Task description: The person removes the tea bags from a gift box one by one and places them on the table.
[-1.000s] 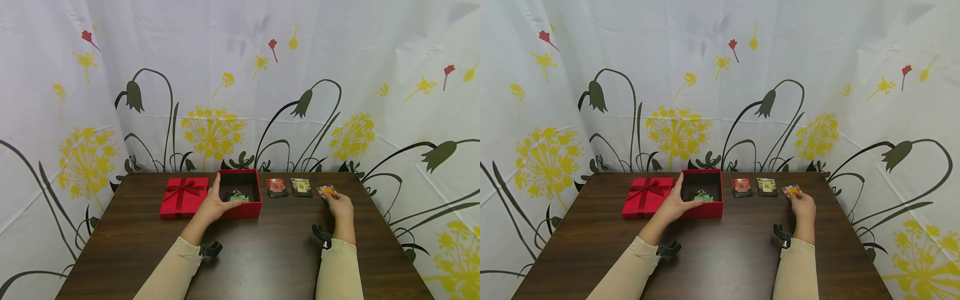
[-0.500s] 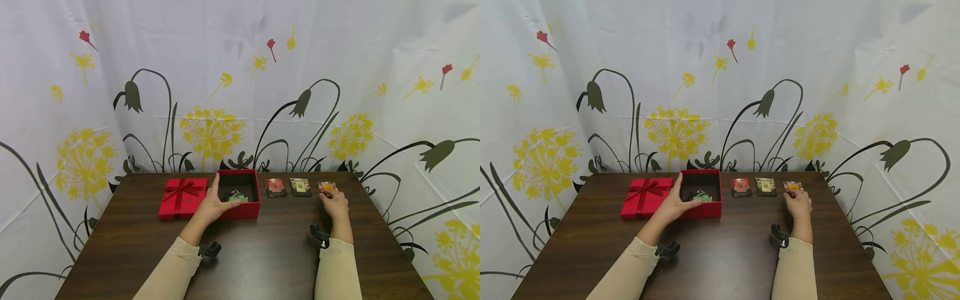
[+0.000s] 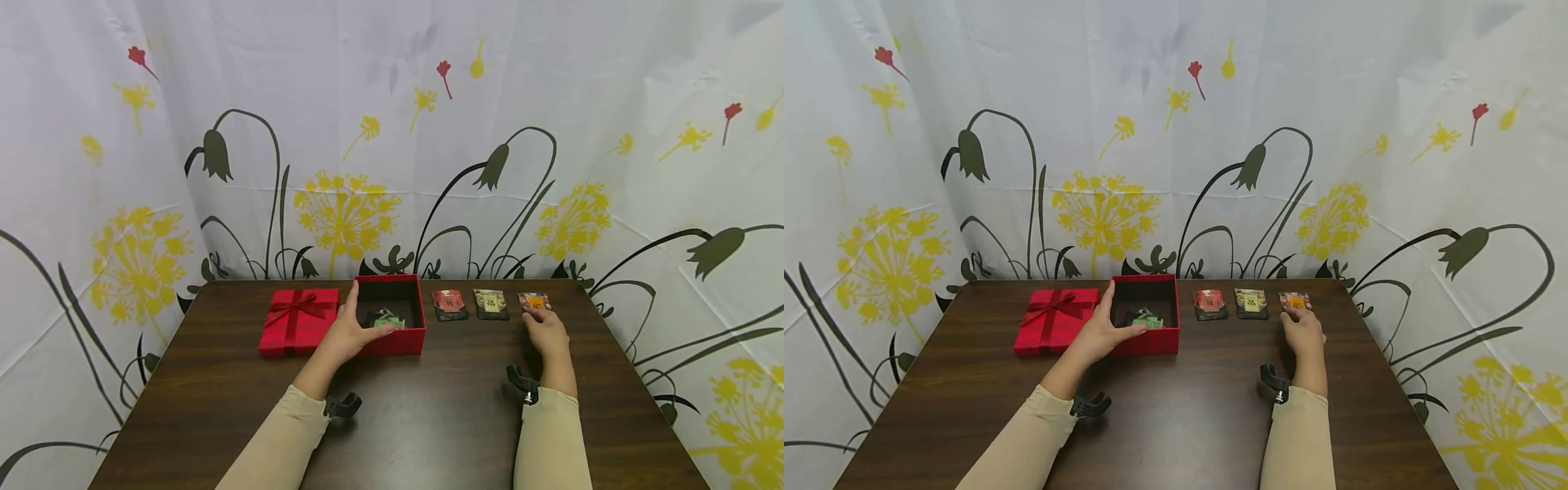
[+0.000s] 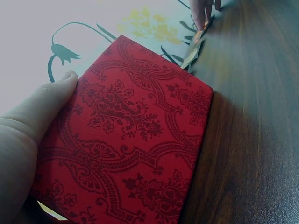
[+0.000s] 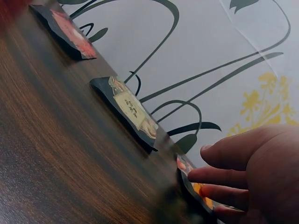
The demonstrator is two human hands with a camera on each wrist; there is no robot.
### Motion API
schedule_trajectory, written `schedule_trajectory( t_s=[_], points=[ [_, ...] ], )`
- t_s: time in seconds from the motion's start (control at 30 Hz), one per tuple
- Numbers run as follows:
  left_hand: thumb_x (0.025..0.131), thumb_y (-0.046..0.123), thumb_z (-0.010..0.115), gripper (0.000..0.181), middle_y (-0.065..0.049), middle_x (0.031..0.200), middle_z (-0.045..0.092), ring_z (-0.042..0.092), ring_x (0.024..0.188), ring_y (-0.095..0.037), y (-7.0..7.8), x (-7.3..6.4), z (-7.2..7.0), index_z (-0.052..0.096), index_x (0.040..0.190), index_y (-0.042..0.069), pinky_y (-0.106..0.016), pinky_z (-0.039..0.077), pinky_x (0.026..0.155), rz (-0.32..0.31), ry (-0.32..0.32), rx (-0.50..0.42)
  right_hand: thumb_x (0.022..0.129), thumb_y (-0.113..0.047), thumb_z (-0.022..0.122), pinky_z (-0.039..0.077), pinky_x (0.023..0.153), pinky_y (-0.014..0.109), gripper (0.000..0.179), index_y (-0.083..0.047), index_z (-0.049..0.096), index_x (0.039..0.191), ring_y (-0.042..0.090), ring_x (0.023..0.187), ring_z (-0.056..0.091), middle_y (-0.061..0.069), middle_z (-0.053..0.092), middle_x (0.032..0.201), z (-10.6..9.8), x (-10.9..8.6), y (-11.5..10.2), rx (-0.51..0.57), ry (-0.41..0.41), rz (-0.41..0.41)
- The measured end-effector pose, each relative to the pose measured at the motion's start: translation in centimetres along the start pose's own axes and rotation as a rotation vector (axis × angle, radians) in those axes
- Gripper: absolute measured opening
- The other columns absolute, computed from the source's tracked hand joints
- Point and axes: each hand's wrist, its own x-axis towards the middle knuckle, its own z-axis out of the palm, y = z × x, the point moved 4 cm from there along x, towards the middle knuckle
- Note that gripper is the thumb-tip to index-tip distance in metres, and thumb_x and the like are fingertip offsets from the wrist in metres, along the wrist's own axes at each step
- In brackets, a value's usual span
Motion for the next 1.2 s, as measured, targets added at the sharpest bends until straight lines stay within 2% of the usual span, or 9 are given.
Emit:
schedule_trajectory(
  t_s=[0.23, 0.5, 0.67, 0.77, 0.87, 0.93, 1.07, 1.13, 1.2],
  points=[
    [0.079, 0.072, 0.087, 0.138, -0.021, 0.183, 0.010, 0.024, 0.165, -0.052, 0.0, 0.1, 0.0, -0.007, 0.175, 0.042, -0.077, 0.034, 0.122, 0.010, 0.001, 0.008, 0.113, -0.036, 0.052, 0.020, 0.119, 0.080, 0.051, -0.002, 0.061, 0.150, 0.058, 0.153, 0.039, 0.032, 0.044, 0.166, 0.2, 0.0, -0.2, -0.014, 0.018, -0.013],
    [0.082, 0.068, 0.087, 0.134, -0.020, 0.183, 0.009, 0.021, 0.166, -0.052, 0.1, 0.1, 0.0, -0.007, 0.174, 0.045, -0.078, 0.032, 0.123, 0.004, -0.001, 0.009, 0.113, -0.035, 0.053, 0.016, 0.124, 0.079, 0.051, -0.002, 0.061, 0.151, 0.057, 0.156, 0.036, 0.031, 0.040, 0.169, 0.1, -0.2, -0.3, 0.028, 0.030, -0.002],
    [0.081, 0.070, 0.087, 0.135, -0.018, 0.184, 0.007, 0.011, 0.169, -0.049, 0.1, 0.1, 0.0, -0.008, 0.174, 0.046, -0.079, 0.029, 0.124, 0.005, -0.004, 0.002, 0.113, -0.032, 0.053, 0.019, 0.126, 0.076, 0.049, 0.000, 0.063, 0.149, 0.056, 0.155, 0.038, 0.031, 0.043, 0.168, 0.0, -0.2, -0.4, 0.033, 0.043, -0.017],
    [0.084, 0.065, 0.087, 0.133, -0.019, 0.184, 0.008, 0.015, 0.168, -0.050, 0.1, 0.0, 0.0, -0.008, 0.174, 0.046, -0.079, 0.031, 0.123, 0.006, 0.000, 0.003, 0.112, -0.030, 0.054, 0.024, 0.127, 0.072, 0.048, 0.000, 0.063, 0.148, 0.054, 0.155, 0.039, 0.031, 0.045, 0.166, -0.1, -0.3, -0.5, 0.058, 0.063, -0.023],
    [0.086, 0.062, 0.087, 0.131, -0.020, 0.183, 0.009, 0.019, 0.167, -0.051, 0.0, 0.0, 0.0, -0.008, 0.174, 0.045, -0.078, 0.032, 0.123, 0.005, 0.006, 0.007, 0.111, -0.025, 0.057, 0.032, 0.127, 0.067, 0.043, 0.002, 0.067, 0.142, 0.053, 0.153, 0.043, 0.032, 0.049, 0.162, -0.4, -0.6, -0.7, 0.109, 0.130, -0.033],
    [0.086, 0.061, 0.087, 0.130, -0.020, 0.184, 0.009, 0.017, 0.167, -0.051, 0.0, 0.0, 0.0, -0.008, 0.174, 0.045, -0.078, 0.032, 0.123, 0.003, 0.004, 0.007, 0.110, -0.021, 0.058, 0.037, 0.123, 0.064, 0.039, 0.003, 0.070, 0.138, 0.053, 0.148, 0.048, 0.034, 0.054, 0.156, -0.7, -0.8, -0.8, 0.157, 0.191, -0.034],
    [0.083, 0.067, 0.087, 0.133, -0.019, 0.184, 0.008, 0.013, 0.169, -0.049, 0.0, 0.0, 0.0, -0.008, 0.174, 0.046, -0.078, 0.031, 0.123, 0.004, 0.000, 0.005, 0.109, -0.018, 0.060, 0.049, 0.102, 0.052, 0.033, 0.003, 0.073, 0.132, 0.045, 0.127, 0.060, 0.031, 0.066, 0.139, -1.3, -1.1, -1.0, 0.255, 0.306, -0.020],
    [0.081, 0.071, 0.087, 0.136, -0.018, 0.184, 0.009, 0.012, 0.169, -0.048, 0.0, 0.0, 0.0, -0.008, 0.174, 0.045, -0.078, 0.031, 0.123, 0.007, 0.000, 0.004, 0.109, -0.018, 0.061, 0.047, 0.092, 0.042, 0.032, 0.002, 0.073, 0.130, 0.040, 0.118, 0.061, 0.029, 0.069, 0.133, -1.6, -1.4, -1.2, 0.302, 0.346, -0.008],
    [0.078, 0.075, 0.086, 0.138, -0.018, 0.184, 0.009, 0.010, 0.170, -0.047, 0.0, 0.0, 0.0, -0.008, 0.174, 0.045, -0.079, 0.031, 0.123, 0.010, 0.000, 0.003, 0.110, -0.020, 0.060, 0.045, 0.089, 0.037, 0.032, 0.002, 0.073, 0.129, 0.037, 0.116, 0.062, 0.026, 0.071, 0.132, -1.9, -1.7, -1.4, 0.330, 0.381, 0.011]
  ],
)
